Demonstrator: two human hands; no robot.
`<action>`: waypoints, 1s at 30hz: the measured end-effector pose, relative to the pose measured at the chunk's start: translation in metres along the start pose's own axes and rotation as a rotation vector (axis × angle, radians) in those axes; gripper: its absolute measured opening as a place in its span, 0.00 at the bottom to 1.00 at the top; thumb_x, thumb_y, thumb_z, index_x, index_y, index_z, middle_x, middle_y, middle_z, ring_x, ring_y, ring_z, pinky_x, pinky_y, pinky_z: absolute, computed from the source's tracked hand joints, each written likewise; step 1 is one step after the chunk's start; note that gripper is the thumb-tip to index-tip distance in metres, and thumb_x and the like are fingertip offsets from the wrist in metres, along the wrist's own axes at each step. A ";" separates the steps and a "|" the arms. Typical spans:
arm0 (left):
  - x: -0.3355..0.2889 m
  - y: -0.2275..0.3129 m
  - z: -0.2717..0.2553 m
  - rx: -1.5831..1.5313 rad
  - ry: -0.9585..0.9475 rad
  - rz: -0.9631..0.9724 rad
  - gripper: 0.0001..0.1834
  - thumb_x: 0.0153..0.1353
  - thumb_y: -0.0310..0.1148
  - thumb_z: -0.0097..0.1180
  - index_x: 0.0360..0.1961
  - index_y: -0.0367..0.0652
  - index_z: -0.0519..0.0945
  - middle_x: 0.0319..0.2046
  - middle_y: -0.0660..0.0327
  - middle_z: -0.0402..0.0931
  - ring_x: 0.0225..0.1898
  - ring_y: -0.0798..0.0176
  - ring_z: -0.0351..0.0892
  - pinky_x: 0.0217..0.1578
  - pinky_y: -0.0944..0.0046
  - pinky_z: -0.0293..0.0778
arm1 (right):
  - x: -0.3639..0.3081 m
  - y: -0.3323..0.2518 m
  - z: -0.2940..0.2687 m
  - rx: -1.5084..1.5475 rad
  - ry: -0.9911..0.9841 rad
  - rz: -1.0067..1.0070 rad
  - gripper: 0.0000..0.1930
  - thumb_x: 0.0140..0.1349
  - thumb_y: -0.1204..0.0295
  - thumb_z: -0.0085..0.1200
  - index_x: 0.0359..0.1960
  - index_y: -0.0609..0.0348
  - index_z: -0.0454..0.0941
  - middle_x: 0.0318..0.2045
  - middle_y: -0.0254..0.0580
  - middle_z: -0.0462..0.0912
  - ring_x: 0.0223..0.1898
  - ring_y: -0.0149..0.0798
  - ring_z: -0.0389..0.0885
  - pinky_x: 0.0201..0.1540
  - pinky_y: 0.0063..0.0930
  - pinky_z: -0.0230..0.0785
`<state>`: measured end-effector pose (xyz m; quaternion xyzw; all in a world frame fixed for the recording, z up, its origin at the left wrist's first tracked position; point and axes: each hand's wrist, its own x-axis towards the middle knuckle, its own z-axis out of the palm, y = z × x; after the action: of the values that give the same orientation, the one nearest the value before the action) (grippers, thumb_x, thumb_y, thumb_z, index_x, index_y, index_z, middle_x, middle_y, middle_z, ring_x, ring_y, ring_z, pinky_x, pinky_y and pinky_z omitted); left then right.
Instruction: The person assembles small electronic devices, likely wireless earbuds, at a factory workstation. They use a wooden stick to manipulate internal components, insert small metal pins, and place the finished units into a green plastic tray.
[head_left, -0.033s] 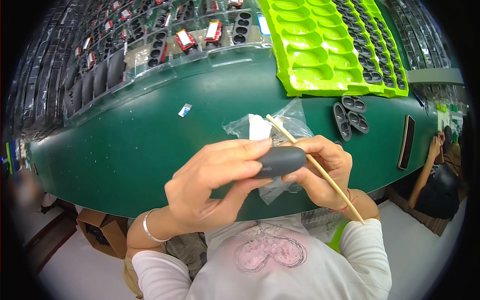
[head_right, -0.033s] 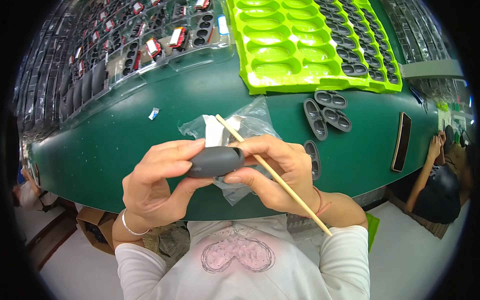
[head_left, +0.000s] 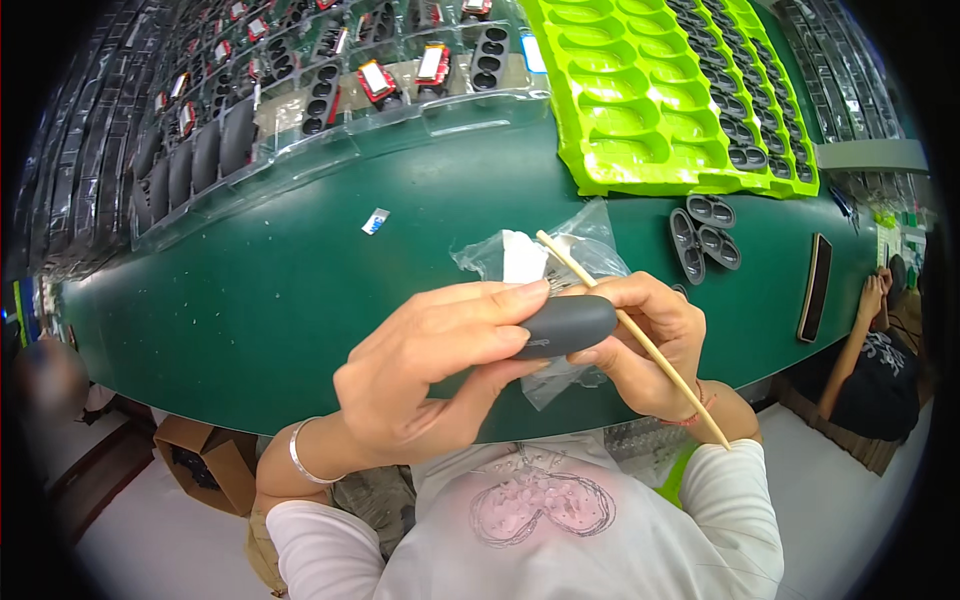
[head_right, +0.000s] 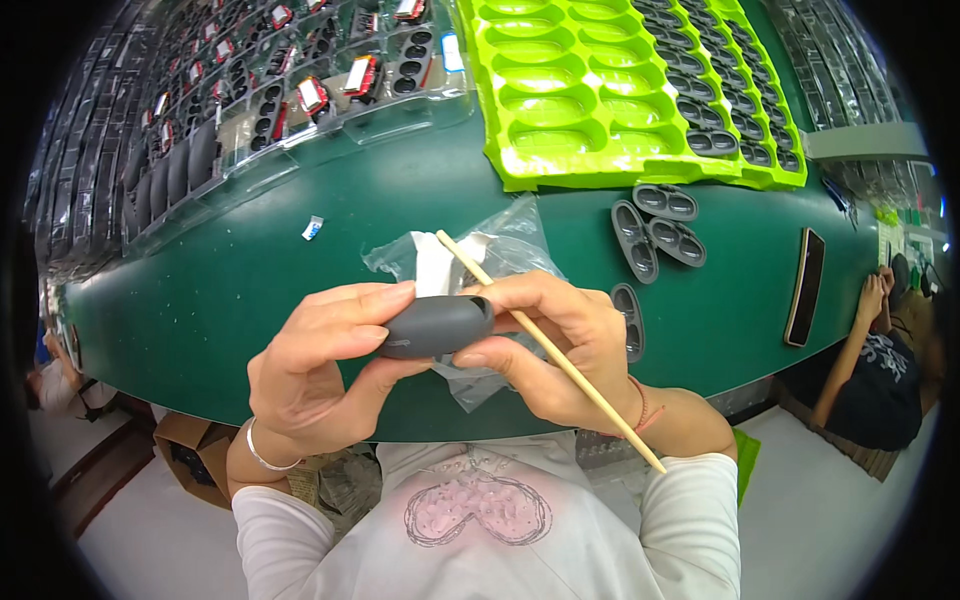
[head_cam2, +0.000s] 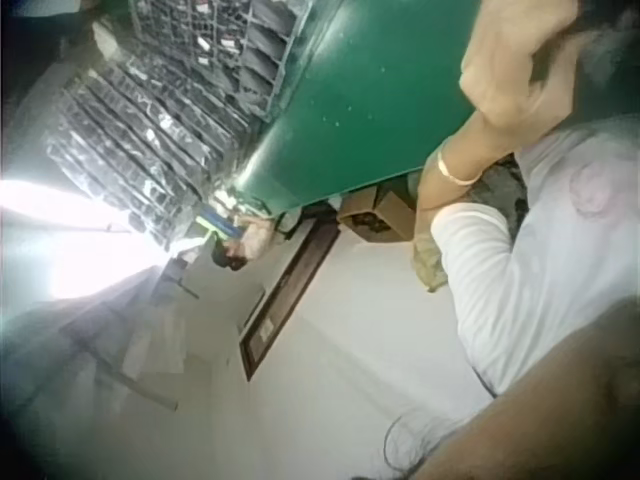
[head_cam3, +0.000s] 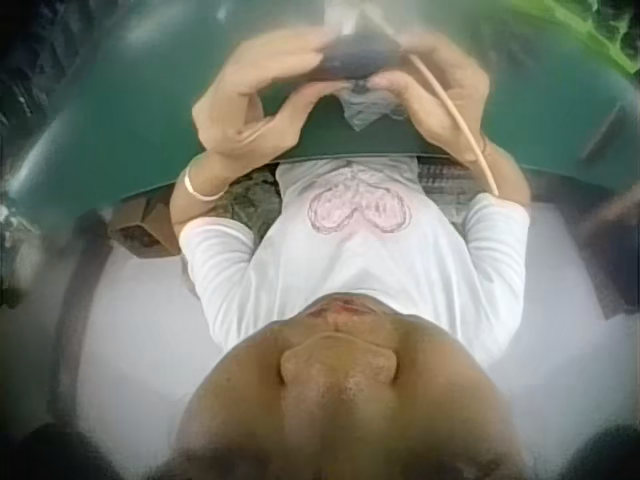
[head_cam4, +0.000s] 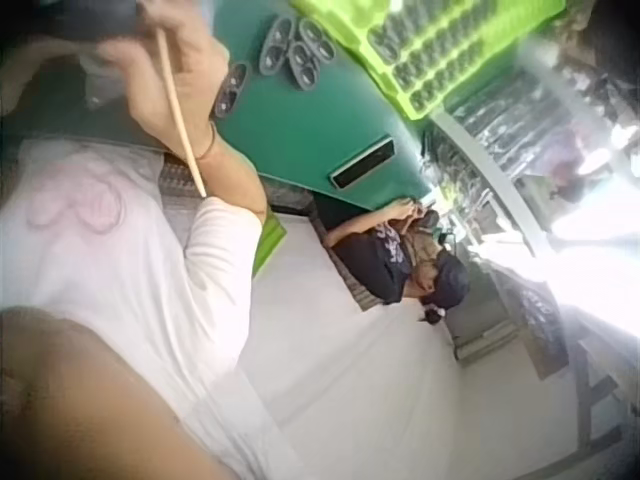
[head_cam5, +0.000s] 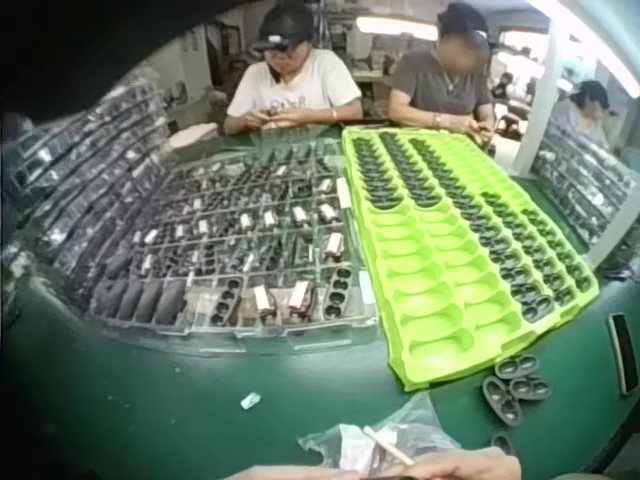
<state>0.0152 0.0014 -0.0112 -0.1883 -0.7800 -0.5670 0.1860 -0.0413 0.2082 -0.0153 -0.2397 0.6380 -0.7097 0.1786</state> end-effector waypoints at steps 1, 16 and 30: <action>0.001 0.001 0.000 0.010 0.009 0.007 0.28 0.44 0.22 0.72 0.47 0.37 0.72 0.45 0.45 0.79 0.47 0.48 0.80 0.48 0.53 0.77 | -0.003 0.002 0.001 0.028 0.013 0.015 0.15 0.53 0.84 0.61 0.43 0.71 0.75 0.39 0.48 0.83 0.39 0.34 0.84 0.43 0.23 0.76; 0.049 -0.030 -0.070 0.411 0.437 -0.310 0.18 0.51 0.27 0.68 0.43 0.34 0.79 0.35 0.58 0.81 0.34 0.69 0.78 0.37 0.70 0.74 | 0.007 -0.008 0.001 -0.238 0.027 -0.119 0.14 0.59 0.81 0.55 0.48 0.68 0.76 0.41 0.51 0.82 0.38 0.37 0.82 0.41 0.28 0.75; 0.048 -0.081 -0.097 1.329 0.425 -0.217 0.14 0.52 0.40 0.66 0.33 0.41 0.84 0.27 0.62 0.81 0.37 0.61 0.74 0.41 0.61 0.70 | 0.002 -0.011 0.003 -0.287 -0.014 -0.152 0.13 0.58 0.84 0.53 0.45 0.65 0.78 0.39 0.48 0.83 0.32 0.36 0.81 0.39 0.26 0.73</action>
<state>-0.0590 -0.1107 -0.0251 0.1590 -0.9222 -0.0107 0.3523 -0.0405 0.2059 -0.0035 -0.3152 0.7116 -0.6211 0.0930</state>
